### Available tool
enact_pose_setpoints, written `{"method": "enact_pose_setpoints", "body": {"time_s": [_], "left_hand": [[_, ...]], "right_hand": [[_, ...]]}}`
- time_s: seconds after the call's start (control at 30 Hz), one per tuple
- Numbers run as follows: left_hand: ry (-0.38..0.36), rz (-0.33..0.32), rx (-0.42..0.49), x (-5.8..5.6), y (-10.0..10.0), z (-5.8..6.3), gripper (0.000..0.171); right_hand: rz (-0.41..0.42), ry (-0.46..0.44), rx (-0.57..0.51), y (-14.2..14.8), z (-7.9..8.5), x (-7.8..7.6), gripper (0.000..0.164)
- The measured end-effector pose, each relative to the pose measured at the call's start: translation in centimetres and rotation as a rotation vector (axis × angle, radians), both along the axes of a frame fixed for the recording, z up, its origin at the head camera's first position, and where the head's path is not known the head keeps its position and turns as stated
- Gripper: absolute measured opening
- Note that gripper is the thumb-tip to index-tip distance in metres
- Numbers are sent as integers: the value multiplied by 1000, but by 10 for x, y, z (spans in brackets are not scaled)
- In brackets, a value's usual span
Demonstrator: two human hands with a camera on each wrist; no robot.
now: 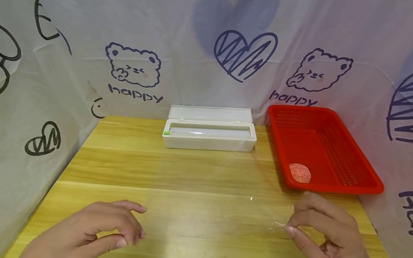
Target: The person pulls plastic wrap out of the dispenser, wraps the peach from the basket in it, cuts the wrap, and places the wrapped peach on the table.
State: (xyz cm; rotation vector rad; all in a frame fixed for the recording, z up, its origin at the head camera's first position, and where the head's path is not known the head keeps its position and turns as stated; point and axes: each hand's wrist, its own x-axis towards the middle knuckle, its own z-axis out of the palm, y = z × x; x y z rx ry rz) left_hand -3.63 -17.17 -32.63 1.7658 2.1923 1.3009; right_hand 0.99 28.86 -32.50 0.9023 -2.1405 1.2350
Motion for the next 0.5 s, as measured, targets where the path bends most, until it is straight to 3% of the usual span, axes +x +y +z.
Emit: {"method": "enact_pose_setpoints", "body": {"time_s": [0.03, 0.1, 0.17, 0.23, 0.3, 0.4, 0.5], "left_hand": [[-26, 9, -65, 1, -2, -3, 16], [-86, 18, -192, 2, -5, -9, 14], [-124, 24, -293, 1, -5, -17, 12], [-146, 31, -366, 1, -3, -27, 14], [-168, 31, -417, 0, 2, -37, 18], [-172, 43, -485, -1, 9, -50, 26], [-168, 46, -527, -2, 15, -60, 29]], "right_hand": [[22, -144, 144, 7, -2, 2, 25], [144, -345, 373, 20, -11, -4, 40], [244, -536, 554, 26, -20, -12, 35], [354, -568, 650, 25, -34, -21, 30], [394, -587, 733, 18, -45, -26, 30], [386, -592, 809, 3, -59, -28, 35], [316, -758, 854, -9, -66, -25, 31]]}}
